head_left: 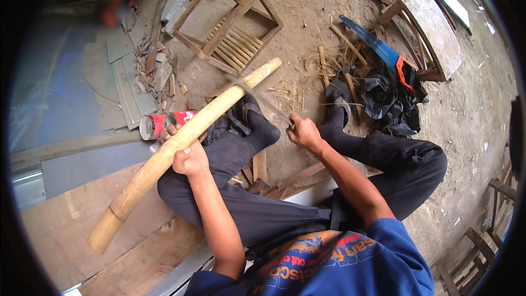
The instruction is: The person sits on the floor and uses a knife to shave and smooth a long bamboo pole. They rotate the pole to work on different sides, then place it into a wooden frame and use a hand saw to cut it.
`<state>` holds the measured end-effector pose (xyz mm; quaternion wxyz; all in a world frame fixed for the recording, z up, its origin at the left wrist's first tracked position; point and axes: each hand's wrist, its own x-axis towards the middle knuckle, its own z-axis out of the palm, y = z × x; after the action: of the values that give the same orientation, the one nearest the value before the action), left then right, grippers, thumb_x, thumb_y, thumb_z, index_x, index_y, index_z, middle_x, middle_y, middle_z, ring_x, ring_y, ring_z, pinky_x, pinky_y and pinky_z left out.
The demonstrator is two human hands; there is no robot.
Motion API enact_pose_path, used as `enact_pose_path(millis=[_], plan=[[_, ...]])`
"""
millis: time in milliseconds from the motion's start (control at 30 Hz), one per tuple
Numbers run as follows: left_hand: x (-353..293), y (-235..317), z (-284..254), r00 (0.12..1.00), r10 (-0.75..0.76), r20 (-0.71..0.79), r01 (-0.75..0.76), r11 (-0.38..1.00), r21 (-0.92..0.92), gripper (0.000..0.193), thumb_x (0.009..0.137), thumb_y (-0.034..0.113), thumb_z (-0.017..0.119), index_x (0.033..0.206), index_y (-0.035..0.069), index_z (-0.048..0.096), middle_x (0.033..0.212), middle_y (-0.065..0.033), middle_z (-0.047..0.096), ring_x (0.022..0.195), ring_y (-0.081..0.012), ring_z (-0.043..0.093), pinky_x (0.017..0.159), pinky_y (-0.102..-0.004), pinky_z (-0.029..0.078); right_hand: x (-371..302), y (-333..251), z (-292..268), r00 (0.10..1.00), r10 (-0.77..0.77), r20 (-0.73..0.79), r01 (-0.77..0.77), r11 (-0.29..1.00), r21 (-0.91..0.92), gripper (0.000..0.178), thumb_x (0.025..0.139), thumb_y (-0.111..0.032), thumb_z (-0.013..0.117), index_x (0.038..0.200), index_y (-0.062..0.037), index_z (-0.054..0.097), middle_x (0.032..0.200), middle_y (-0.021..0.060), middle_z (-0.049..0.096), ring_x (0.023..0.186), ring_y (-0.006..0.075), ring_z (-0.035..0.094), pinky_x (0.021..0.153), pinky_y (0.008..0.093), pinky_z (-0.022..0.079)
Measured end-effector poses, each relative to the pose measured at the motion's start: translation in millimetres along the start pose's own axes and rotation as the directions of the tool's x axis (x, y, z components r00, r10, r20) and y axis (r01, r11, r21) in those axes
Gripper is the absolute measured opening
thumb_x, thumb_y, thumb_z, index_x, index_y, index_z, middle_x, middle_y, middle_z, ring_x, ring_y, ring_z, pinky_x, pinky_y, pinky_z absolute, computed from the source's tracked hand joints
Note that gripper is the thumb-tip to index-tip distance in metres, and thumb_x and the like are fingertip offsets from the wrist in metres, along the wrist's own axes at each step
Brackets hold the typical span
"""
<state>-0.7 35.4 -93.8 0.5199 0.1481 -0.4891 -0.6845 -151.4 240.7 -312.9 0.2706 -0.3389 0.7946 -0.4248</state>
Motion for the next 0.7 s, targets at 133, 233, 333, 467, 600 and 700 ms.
enact_pose_path(millis=[133, 233, 333, 467, 600, 700], plan=[[-1, 0, 5, 0.999, -0.006, -0.035, 0.005, 1.000, -0.024, 0.053, 0.056, 0.007, 0.054, 0.109, 0.007, 0.049, 0.106, -0.0066, 0.050, 0.113, -0.0239, 0.051, 0.110, -0.0444, 0.037, 14, -4, 8, 0.988, 0.123, -0.092, -0.126, 0.992, -0.017, 0.024, 0.078, -0.017, 0.064, 0.096, -0.0022, 0.058, 0.075, 0.0259, 0.066, 0.078, 0.0465, 0.065, 0.075, 0.0540, 0.052], [0, -2, -1, 1.000, 0.001, -0.006, -0.001, 1.000, -0.030, 0.052, 0.056, 0.007, 0.053, 0.109, 0.007, 0.049, 0.106, -0.0066, 0.050, 0.113, -0.0236, 0.051, 0.110, -0.0435, 0.037, 10, 1, 7, 0.996, 0.075, -0.056, -0.072, 0.996, 0.049, 0.025, 0.077, -0.015, 0.063, 0.098, -0.0004, 0.058, 0.074, 0.0280, 0.064, 0.077, 0.0474, 0.064, 0.074, 0.0534, 0.051], [1, -1, -5, 1.000, 0.004, 0.021, -0.003, 0.999, -0.047, 0.052, 0.056, 0.006, 0.054, 0.108, 0.008, 0.049, 0.106, -0.0064, 0.050, 0.113, -0.0230, 0.052, 0.110, -0.0434, 0.037, 1, -9, -3, 1.000, 0.018, -0.002, -0.018, 1.000, 0.019, 0.024, 0.079, -0.018, 0.062, 0.097, -0.0016, 0.058, 0.076, 0.0278, 0.066, 0.079, 0.0476, 0.065, 0.077, 0.0538, 0.052], [3, -5, -2, 1.000, 0.013, -0.005, -0.013, 0.999, -0.034, 0.052, 0.056, 0.007, 0.054, 0.108, 0.009, 0.050, 0.106, -0.0063, 0.049, 0.112, -0.0225, 0.051, 0.111, -0.0447, 0.036, 15, 9, 2, 0.988, 0.133, -0.085, -0.126, 0.989, 0.075, 0.022, 0.079, -0.017, 0.062, 0.095, -0.0021, 0.058, 0.076, 0.0274, 0.065, 0.079, 0.0474, 0.064, 0.076, 0.0537, 0.052], [-1, 1, 1, 1.000, 0.007, 0.018, -0.007, 1.000, -0.007, 0.050, 0.056, 0.007, 0.055, 0.105, 0.009, 0.050, 0.105, -0.0058, 0.049, 0.113, -0.0231, 0.050, 0.111, -0.0447, 0.036, 5, -13, -7, 0.999, 0.028, 0.020, -0.029, 0.999, 0.020, 0.022, 0.079, -0.017, 0.062, 0.094, -0.0012, 0.059, 0.077, 0.0280, 0.065, 0.079, 0.0477, 0.064, 0.076, 0.0538, 0.051], [0, 1, 5, 1.000, -0.014, 0.009, 0.014, 1.000, -0.016, 0.045, 0.057, 0.007, 0.056, 0.101, 0.010, 0.051, 0.104, -0.0052, 0.048, 0.114, -0.0233, 0.049, 0.111, -0.0435, 0.037, 19, -11, -4, 0.989, 0.144, -0.045, -0.140, 0.988, 0.066, 0.021, 0.079, -0.017, 0.062, 0.094, -0.0027, 0.059, 0.077, 0.0275, 0.065, 0.080, 0.0477, 0.064, 0.077, 0.0540, 0.051]])
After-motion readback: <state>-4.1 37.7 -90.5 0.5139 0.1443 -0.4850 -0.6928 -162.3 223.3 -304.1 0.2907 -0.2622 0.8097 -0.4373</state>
